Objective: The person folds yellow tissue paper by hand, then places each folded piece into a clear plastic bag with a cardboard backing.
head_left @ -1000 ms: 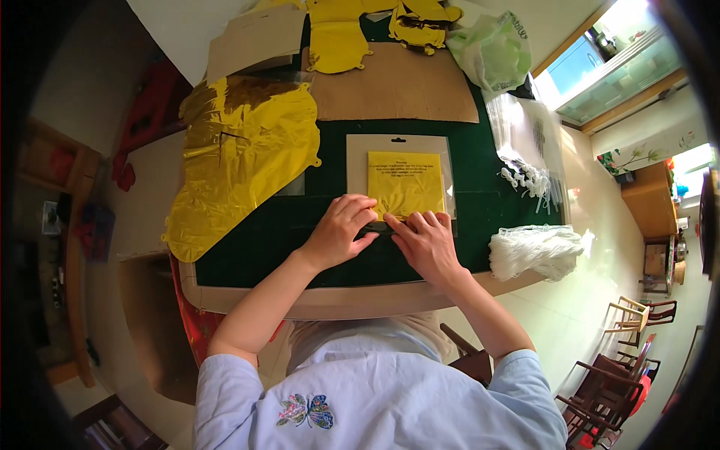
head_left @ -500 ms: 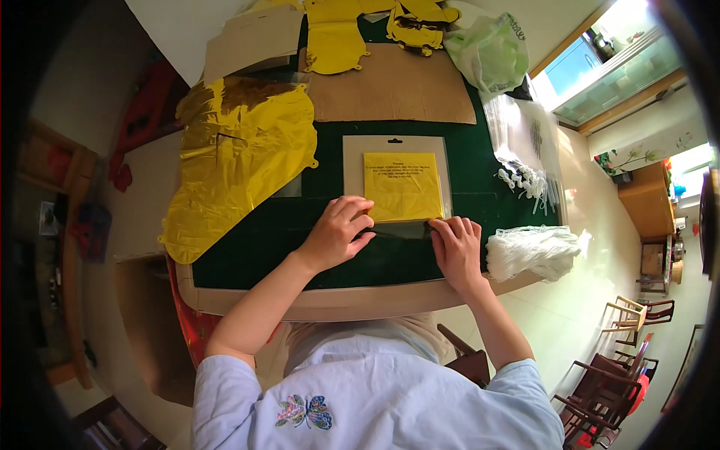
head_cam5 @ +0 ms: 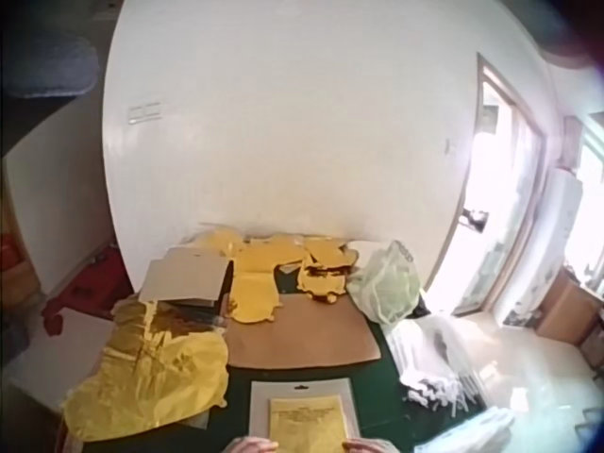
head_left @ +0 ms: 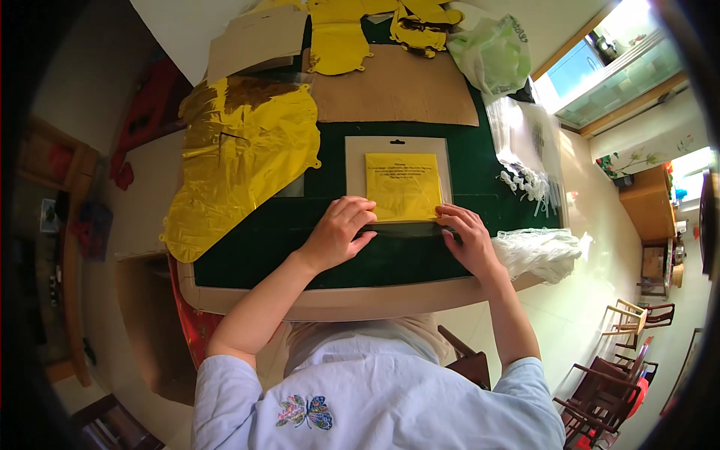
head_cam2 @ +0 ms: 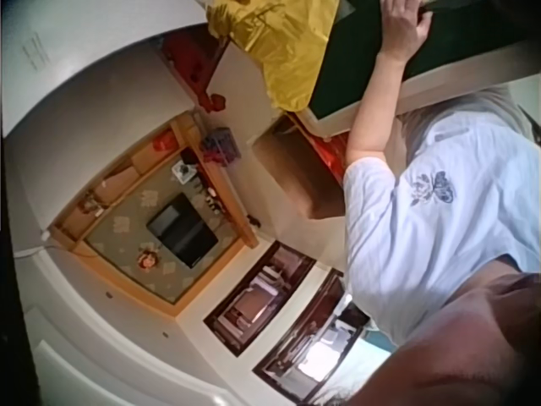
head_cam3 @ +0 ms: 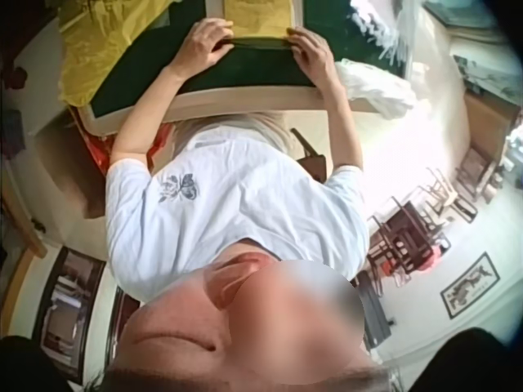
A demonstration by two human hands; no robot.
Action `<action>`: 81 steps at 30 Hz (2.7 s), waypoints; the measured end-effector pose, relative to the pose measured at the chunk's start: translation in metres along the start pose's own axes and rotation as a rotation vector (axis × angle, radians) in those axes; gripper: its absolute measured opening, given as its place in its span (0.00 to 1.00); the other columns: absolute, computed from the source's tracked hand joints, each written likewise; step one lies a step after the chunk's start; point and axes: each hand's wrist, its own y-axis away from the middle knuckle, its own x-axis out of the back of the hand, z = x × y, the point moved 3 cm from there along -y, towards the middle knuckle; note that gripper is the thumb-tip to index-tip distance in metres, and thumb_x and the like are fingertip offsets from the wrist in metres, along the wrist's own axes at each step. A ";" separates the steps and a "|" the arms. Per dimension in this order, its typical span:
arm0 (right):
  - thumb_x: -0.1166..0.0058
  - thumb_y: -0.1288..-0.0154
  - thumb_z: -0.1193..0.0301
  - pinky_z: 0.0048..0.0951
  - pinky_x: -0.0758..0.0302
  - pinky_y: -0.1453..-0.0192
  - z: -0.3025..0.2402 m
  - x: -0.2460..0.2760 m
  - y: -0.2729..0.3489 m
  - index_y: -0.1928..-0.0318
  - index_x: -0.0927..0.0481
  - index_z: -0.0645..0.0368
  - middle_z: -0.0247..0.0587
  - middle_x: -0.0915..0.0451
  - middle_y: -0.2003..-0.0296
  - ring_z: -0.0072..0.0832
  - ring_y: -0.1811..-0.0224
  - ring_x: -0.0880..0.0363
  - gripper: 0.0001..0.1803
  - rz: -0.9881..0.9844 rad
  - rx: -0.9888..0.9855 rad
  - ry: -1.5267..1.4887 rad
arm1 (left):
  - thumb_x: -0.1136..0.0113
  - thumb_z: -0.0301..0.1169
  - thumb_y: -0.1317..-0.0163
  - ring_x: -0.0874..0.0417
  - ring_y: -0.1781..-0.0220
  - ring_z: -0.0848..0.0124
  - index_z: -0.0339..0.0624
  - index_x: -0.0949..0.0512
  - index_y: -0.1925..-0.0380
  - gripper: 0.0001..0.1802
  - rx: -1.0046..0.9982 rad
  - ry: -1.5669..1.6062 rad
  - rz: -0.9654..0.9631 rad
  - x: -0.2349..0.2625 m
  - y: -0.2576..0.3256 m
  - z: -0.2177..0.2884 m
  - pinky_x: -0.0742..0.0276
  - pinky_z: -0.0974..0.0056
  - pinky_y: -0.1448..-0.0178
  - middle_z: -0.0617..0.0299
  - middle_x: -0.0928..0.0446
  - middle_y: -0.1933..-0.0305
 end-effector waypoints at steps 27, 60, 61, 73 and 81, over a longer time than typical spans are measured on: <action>0.38 0.46 0.81 0.29 0.25 0.56 0.013 -0.019 -0.018 0.67 0.20 0.62 0.40 0.19 0.65 0.35 0.61 0.22 0.05 0.352 -0.255 -0.221 | 0.36 0.19 0.51 0.23 0.59 0.62 0.41 0.28 0.74 0.09 0.168 0.015 0.092 -0.007 -0.014 -0.008 0.23 0.63 0.55 0.61 0.22 0.62; 0.46 0.38 0.79 0.35 0.27 0.53 0.026 -0.028 -0.013 0.60 0.23 0.59 0.43 0.25 0.63 0.42 0.58 0.26 0.06 0.434 -0.213 -0.007 | 0.40 0.16 0.46 0.25 0.51 0.60 0.43 0.28 0.64 0.13 0.074 -0.171 0.115 -0.014 -0.004 -0.011 0.23 0.60 0.47 0.59 0.26 0.58; 0.46 0.38 0.79 0.35 0.27 0.53 0.026 -0.029 -0.013 0.60 0.23 0.59 0.43 0.25 0.63 0.42 0.58 0.26 0.06 0.435 -0.214 -0.008 | 0.40 0.17 0.46 0.25 0.51 0.60 0.43 0.28 0.63 0.13 0.062 -0.213 0.125 -0.014 -0.003 -0.011 0.24 0.60 0.47 0.60 0.26 0.57; 0.50 0.37 0.80 0.39 0.28 0.51 0.029 -0.036 -0.012 0.58 0.24 0.55 0.43 0.26 0.61 0.44 0.57 0.28 0.09 0.469 -0.286 0.151 | 0.39 0.18 0.47 0.27 0.47 0.56 0.43 0.28 0.60 0.15 0.128 -0.324 0.171 -0.008 0.007 -0.014 0.27 0.57 0.43 0.57 0.28 0.51; 0.50 0.38 0.79 0.42 0.26 0.53 0.046 -0.036 -0.017 0.59 0.26 0.58 0.48 0.27 0.61 0.47 0.58 0.26 0.07 0.505 -0.356 0.272 | 0.41 0.18 0.45 0.27 0.47 0.56 0.42 0.28 0.61 0.13 0.125 -0.328 0.185 -0.010 0.008 -0.017 0.27 0.57 0.42 0.56 0.27 0.52</action>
